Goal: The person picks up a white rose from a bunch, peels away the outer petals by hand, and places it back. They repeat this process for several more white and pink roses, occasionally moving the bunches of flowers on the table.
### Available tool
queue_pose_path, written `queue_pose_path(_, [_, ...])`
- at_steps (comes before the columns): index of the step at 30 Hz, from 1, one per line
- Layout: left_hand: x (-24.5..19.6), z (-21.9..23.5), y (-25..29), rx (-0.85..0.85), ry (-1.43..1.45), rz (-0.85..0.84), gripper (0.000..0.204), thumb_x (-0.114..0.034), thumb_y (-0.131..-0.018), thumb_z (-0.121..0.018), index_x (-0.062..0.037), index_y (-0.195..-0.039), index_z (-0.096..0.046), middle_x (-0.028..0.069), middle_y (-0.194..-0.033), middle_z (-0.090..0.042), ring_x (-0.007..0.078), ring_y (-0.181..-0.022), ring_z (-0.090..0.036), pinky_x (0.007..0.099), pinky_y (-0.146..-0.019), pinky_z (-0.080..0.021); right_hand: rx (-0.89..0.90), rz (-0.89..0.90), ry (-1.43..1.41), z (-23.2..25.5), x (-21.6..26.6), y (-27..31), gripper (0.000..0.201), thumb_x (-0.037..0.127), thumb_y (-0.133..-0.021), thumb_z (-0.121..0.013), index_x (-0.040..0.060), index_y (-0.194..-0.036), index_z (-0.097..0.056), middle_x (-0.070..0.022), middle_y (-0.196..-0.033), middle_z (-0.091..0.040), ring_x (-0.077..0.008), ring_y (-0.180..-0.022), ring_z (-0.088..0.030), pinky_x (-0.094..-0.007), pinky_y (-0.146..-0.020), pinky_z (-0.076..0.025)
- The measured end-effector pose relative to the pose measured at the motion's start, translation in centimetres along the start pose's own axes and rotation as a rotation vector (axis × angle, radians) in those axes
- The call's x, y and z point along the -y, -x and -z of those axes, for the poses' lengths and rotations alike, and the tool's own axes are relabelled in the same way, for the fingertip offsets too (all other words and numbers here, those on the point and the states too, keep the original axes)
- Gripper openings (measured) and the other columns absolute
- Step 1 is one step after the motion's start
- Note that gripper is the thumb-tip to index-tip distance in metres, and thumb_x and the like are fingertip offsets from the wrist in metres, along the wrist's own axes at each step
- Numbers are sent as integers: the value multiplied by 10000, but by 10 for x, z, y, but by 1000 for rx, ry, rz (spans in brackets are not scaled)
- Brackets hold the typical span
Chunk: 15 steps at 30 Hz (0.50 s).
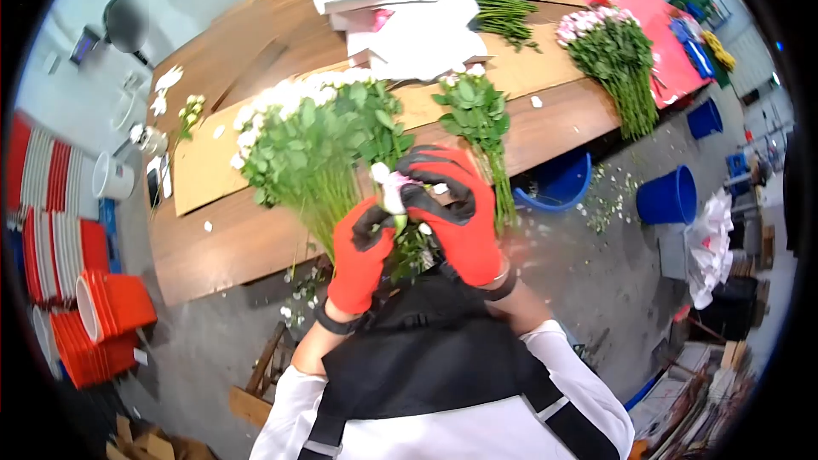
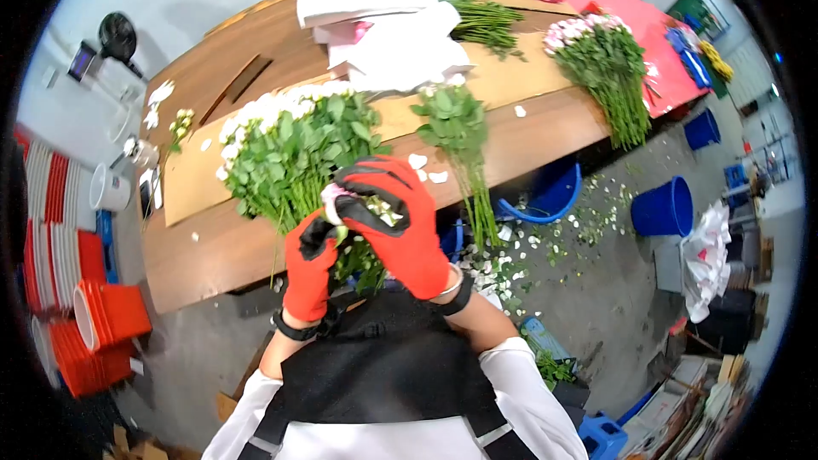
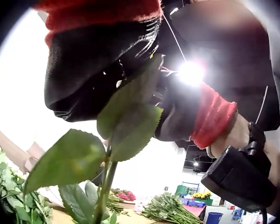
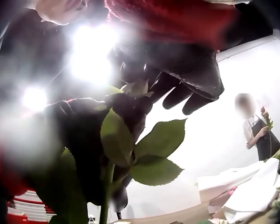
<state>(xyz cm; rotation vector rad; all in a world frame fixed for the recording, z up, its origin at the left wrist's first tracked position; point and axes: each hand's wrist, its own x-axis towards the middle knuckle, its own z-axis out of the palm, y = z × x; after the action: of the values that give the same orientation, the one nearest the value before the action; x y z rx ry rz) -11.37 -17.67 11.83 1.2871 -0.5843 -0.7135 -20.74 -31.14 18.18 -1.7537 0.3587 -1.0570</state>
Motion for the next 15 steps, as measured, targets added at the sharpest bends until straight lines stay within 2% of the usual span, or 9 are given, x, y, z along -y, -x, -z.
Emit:
queue_pose_path(2, [2,-2,6,-100,95,45,431,25,-828,-615,23,-1253,-539,50,-1030,-634,133,-950,-582,275,-843,-458,-4,-51,-62,2,-5,4,285,-5,-712,-752,35,-984,-680,-95,-1032,-669,-250,-1022,-602,-351,-896,-475])
queue_pose_path(4, [15,11,2,37,108,43,429,25,-839,-597,19,-1263,-533,44,-1050,-625,133,-946,-585,271,-825,-466,-73,-298,-392,-2,-6,9,296,-29,-711,-740,20,-996,-674,-95,-1038,-670,-208,-986,-615,-321,-885,-481])
queue_pose_path(6, [21,15,3,29,230,218,401,35,-846,-579,18,-1244,-533,59,-1096,-616,140,-970,-587,291,-881,-465,-27,-364,-512,5,-6,7,239,-2,-791,-675,-5,-1030,-659,-74,-1048,-667,-159,-952,-612,-293,-871,-477])
queue_pose_path(8, [27,18,1,41,102,143,406,50,-854,-570,8,-1254,-514,68,-1108,-612,145,-996,-584,299,-907,-458,-19,-436,-621,7,-7,7,212,18,-833,-637,-13,-1042,-653,-60,-1052,-664,-141,-942,-607,-286,-861,-476])
queue_pose_path(9, [25,16,3,26,106,133,422,62,-859,-563,1,-1270,-491,69,-1115,-607,149,-1008,-581,302,-911,-459,-82,-416,-650,3,-16,11,198,63,-887,-585,-8,-1062,-646,-50,-1045,-662,-119,-938,-598,-276,-848,-475])
queue_pose_path(12, [22,10,6,-39,99,73,391,46,-862,-565,8,-1246,-503,72,-1102,-606,150,-973,-582,300,-900,-459,-138,-484,-639,14,-9,8,200,83,-905,-572,-8,-1068,-640,-59,-1036,-662,-121,-938,-599,-278,-857,-474])
queue_pose_path(13, [17,13,0,42,183,41,323,25,-852,-575,24,-1175,-559,61,-1028,-631,147,-932,-590,287,-872,-461,-126,-408,-716,18,-9,7,206,76,-914,-546,-11,-1079,-634,-76,-1044,-661,-143,-956,-605,-293,-869,-474])
queue_pose_path(14, [-3,-3,0,-112,61,27,244,-27,-854,-579,22,-1093,-595,14,-992,-625,111,-932,-561,258,-811,-452,-109,-333,-797,22,-9,6,214,68,-922,-520,-13,-1089,-627,-93,-1052,-660,-166,-973,-611,-307,-881,-474])
queue_pose_path(15, [-3,0,-6,-126,69,6,274,-15,-838,-599,32,-1108,-596,31,-967,-638,128,-896,-588,265,-812,-464,-60,-214,-696,25,-17,8,215,53,-910,-523,-13,-1088,-625,-103,-1071,-654,-173,-992,-607,-313,-888,-472])
